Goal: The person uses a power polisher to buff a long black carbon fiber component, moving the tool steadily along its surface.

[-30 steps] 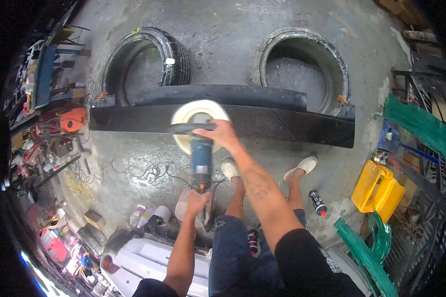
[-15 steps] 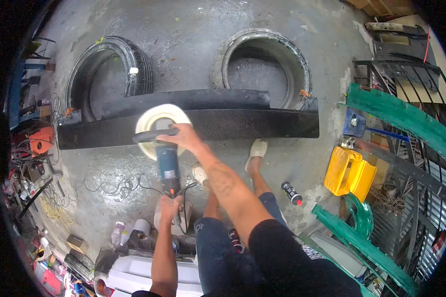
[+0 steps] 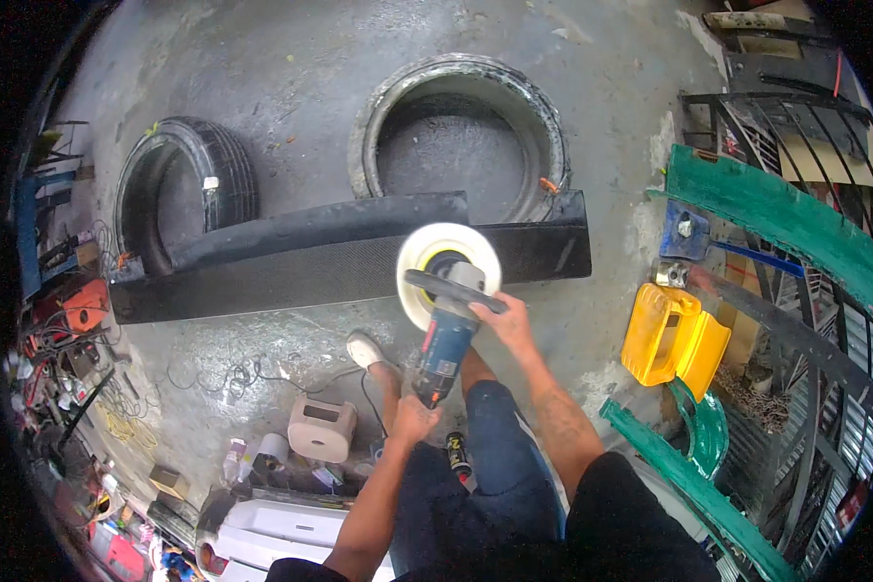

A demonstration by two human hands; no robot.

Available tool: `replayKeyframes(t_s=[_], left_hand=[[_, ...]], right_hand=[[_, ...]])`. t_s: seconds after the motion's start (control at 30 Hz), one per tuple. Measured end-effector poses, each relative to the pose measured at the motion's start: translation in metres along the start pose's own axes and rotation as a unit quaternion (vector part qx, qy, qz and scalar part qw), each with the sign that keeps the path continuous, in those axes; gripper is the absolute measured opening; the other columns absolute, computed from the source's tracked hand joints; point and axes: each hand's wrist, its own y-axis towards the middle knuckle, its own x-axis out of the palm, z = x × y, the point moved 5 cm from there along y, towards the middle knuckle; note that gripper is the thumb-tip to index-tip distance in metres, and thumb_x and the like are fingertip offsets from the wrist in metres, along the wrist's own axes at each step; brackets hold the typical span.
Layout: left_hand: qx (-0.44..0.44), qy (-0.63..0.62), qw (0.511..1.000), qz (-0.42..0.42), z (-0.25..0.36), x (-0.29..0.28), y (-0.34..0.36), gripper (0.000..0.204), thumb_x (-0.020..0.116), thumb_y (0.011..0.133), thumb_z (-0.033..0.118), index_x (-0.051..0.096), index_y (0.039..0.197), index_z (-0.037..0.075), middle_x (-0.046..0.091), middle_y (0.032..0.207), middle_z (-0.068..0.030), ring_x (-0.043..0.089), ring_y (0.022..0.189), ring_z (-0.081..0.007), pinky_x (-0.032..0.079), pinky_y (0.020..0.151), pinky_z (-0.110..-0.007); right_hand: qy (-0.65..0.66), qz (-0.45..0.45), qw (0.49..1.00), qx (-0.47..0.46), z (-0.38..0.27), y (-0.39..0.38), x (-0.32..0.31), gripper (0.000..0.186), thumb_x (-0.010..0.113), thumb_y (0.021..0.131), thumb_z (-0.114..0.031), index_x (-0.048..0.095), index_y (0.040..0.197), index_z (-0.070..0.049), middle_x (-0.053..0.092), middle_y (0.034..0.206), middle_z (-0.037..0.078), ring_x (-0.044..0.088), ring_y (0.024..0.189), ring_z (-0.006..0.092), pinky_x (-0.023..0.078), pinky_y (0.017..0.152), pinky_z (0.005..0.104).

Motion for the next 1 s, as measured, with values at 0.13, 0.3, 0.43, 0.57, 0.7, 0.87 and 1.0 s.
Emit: replayKeyframes(t_s=[0.13, 0.3, 0.43, 0.57, 0.7, 0.87, 1.0], left_hand=[[-0.038, -0.053, 0.998, -0.025, 0.025, 0.037, 0.015, 0.039, 0.074, 0.071, 0.032, 0.063, 0.07, -0.006, 0.065, 0.076, -0.0258, 0.065, 0.078, -0.0411, 0.053, 0.076, -0.046], [-0.07, -0.03, 0.995, -0.069, 0.033, 0.043, 0.027, 0.046, 0.075, 0.069, 0.031, 0.062, 0.089, -0.009, 0.065, 0.083, -0.0273, 0.064, 0.083, -0.0452, 0.052, 0.079, -0.047], [-0.077, -0.076, 0.994, -0.034, 0.007, 0.013, 0.001, 0.044, 0.075, 0.069, 0.028, 0.061, 0.09, -0.008, 0.064, 0.081, -0.029, 0.065, 0.082, -0.0437, 0.053, 0.074, -0.046], [-0.16, -0.116, 0.98, 0.033, -0.036, -0.032, -0.028, 0.04, 0.073, 0.071, 0.029, 0.063, 0.083, -0.008, 0.063, 0.074, -0.0286, 0.066, 0.079, -0.0433, 0.051, 0.068, -0.044], [-0.202, -0.123, 0.952, 0.192, -0.091, -0.075, -0.053, 0.036, 0.071, 0.071, 0.029, 0.064, 0.079, -0.006, 0.064, 0.07, -0.0254, 0.068, 0.068, -0.034, 0.05, 0.062, -0.044], [-0.271, -0.146, 0.924, 0.225, -0.149, -0.073, -0.066, 0.042, 0.072, 0.071, 0.029, 0.062, 0.079, -0.011, 0.064, 0.072, -0.0285, 0.068, 0.071, -0.036, 0.051, 0.063, -0.045], [-0.29, -0.142, 0.927, 0.191, -0.104, -0.039, -0.049, 0.043, 0.072, 0.071, 0.029, 0.062, 0.08, -0.011, 0.064, 0.076, -0.0303, 0.069, 0.075, -0.0385, 0.052, 0.066, -0.045]], right_hand=[[-0.027, 0.055, 0.997, 0.056, 0.048, -0.011, -0.06, 0.054, 0.079, 0.076, -0.04, 0.067, 0.103, 0.005, 0.07, 0.093, 0.011, 0.062, 0.086, 0.0169, 0.049, 0.08, 0.0311], [-0.007, 0.055, 0.996, 0.069, 0.091, -0.002, -0.082, 0.054, 0.079, 0.076, -0.041, 0.067, 0.101, 0.006, 0.069, 0.09, 0.011, 0.061, 0.084, 0.0163, 0.048, 0.08, 0.0306], [-0.014, -0.028, 0.999, 0.006, 0.029, -0.003, -0.026, 0.037, 0.077, 0.079, -0.036, 0.069, 0.086, 0.0, 0.063, 0.073, 0.0, 0.055, 0.07, 0.0087, 0.046, 0.066, 0.0274], [0.053, -0.098, 0.99, -0.088, -0.032, 0.009, 0.074, 0.031, 0.081, 0.077, -0.028, 0.067, 0.082, -0.001, 0.062, 0.071, 0.0, 0.052, 0.067, 0.0074, 0.044, 0.062, 0.0274], [0.095, -0.254, 0.959, -0.083, -0.109, 0.017, 0.185, 0.055, 0.084, 0.07, -0.04, 0.069, 0.1, 0.004, 0.069, 0.097, 0.015, 0.065, 0.089, 0.0197, 0.049, 0.079, 0.0331], [0.027, -0.305, 0.94, -0.152, -0.153, 0.022, 0.262, 0.072, 0.082, 0.069, -0.049, 0.065, 0.109, 0.008, 0.068, 0.104, 0.021, 0.066, 0.098, 0.0265, 0.049, 0.088, 0.0356], [0.017, -0.354, 0.93, -0.094, -0.124, 0.031, 0.221, 0.066, 0.082, 0.07, -0.047, 0.068, 0.107, 0.006, 0.07, 0.101, 0.019, 0.067, 0.096, 0.025, 0.049, 0.087, 0.0354]])
